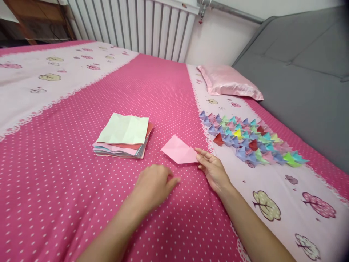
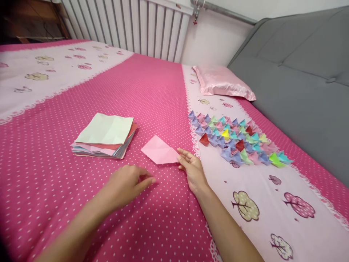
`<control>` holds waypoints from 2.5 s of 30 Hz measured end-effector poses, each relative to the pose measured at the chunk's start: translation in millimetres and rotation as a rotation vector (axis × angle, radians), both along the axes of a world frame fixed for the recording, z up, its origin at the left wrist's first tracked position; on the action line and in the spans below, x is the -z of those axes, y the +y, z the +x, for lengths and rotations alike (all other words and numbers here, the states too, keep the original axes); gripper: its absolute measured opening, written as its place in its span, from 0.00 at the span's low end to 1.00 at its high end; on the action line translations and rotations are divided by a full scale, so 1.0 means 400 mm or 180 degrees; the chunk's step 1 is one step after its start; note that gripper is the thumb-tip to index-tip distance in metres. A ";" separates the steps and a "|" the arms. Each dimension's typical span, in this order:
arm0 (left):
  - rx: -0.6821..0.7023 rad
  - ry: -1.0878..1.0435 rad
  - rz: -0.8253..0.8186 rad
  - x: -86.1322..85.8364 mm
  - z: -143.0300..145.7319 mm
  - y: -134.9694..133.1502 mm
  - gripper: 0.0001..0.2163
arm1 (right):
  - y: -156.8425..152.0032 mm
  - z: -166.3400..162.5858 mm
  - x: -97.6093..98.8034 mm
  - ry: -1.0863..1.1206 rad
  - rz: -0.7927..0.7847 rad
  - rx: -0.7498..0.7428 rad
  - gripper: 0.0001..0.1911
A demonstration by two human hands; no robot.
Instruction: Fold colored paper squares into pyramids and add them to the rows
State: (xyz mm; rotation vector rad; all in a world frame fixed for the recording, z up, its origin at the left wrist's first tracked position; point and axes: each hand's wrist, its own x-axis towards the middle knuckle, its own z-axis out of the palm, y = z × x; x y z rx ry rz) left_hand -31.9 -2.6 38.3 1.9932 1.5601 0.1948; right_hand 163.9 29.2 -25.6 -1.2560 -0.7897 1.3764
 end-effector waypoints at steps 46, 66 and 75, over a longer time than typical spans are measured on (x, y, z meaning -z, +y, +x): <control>0.0975 0.0122 0.1254 0.108 0.030 0.028 0.16 | -0.019 0.110 -0.120 -0.3501 0.2051 -0.2412 0.27; 0.1359 0.0122 0.1392 0.119 0.011 0.042 0.15 | 0.012 0.068 -0.027 -0.3510 0.1589 -0.1676 0.13; 0.1166 0.0156 0.1254 0.106 0.023 0.040 0.12 | 0.001 0.033 0.003 -0.3467 0.0995 -0.0844 0.12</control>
